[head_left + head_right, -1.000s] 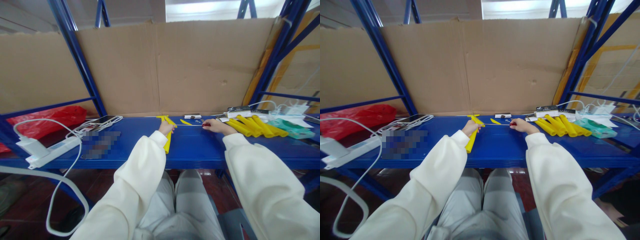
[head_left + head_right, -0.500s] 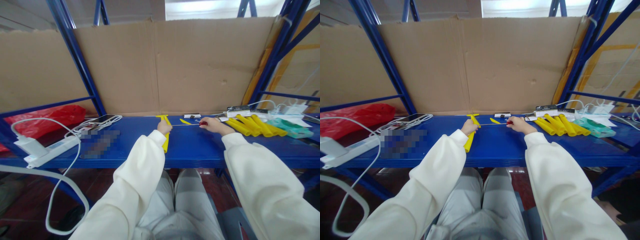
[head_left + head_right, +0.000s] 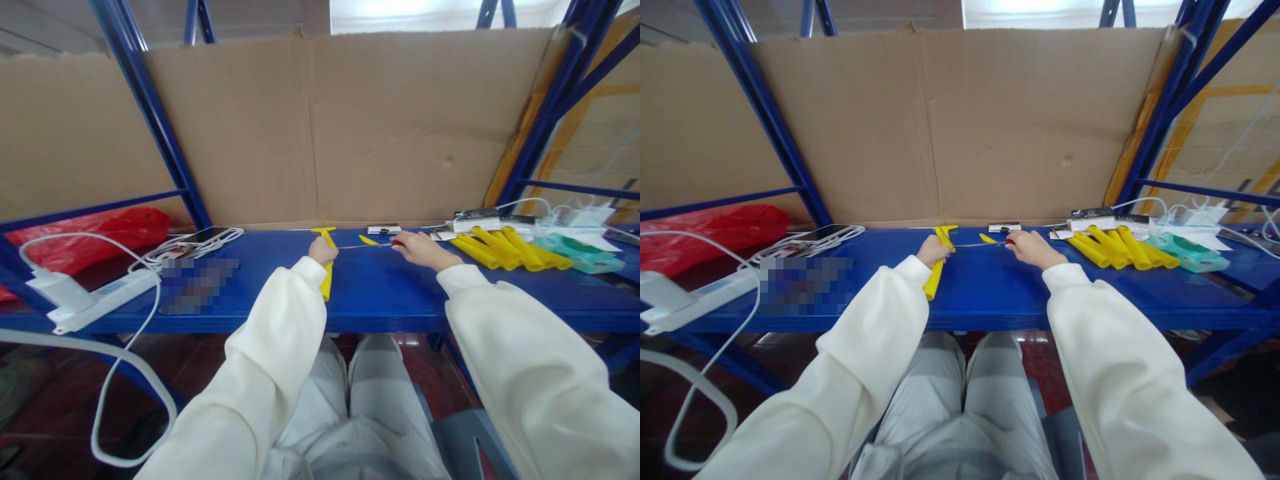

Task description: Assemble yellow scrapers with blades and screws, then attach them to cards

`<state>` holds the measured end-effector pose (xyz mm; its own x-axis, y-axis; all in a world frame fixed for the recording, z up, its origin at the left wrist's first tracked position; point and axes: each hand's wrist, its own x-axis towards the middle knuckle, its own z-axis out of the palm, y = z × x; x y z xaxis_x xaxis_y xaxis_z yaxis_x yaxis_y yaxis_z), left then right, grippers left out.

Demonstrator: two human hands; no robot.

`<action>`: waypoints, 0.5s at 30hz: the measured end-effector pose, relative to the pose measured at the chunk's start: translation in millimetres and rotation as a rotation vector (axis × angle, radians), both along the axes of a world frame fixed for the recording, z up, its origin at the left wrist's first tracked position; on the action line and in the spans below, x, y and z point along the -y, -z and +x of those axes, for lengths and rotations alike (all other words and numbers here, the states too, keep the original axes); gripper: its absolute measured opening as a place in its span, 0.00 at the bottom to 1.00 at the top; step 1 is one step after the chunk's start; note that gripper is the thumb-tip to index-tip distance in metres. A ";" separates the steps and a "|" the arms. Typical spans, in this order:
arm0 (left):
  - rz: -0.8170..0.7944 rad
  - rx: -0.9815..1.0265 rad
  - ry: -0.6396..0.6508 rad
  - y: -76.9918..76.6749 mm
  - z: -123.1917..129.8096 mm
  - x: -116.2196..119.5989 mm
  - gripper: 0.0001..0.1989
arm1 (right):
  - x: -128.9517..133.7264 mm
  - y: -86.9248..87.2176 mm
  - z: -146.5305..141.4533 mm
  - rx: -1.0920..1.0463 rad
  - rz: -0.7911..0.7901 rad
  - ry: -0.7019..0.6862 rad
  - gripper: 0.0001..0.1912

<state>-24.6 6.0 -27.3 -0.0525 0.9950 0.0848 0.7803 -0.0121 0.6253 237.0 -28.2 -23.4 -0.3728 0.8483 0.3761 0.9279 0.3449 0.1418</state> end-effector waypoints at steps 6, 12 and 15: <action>0.022 0.036 -0.022 -0.1 -4.1 -1.4 0.09 | 2.5 1.6 -5.9 -0.031 -0.001 -0.036 0.15; 0.027 0.063 -0.007 0.9 -4.3 -3.4 0.09 | 1.6 3.6 -4.0 -0.027 0.031 -0.004 0.12; 0.030 0.053 -0.005 2.5 -4.8 -5.5 0.08 | 2.5 2.3 -2.4 -0.023 0.050 -0.011 0.10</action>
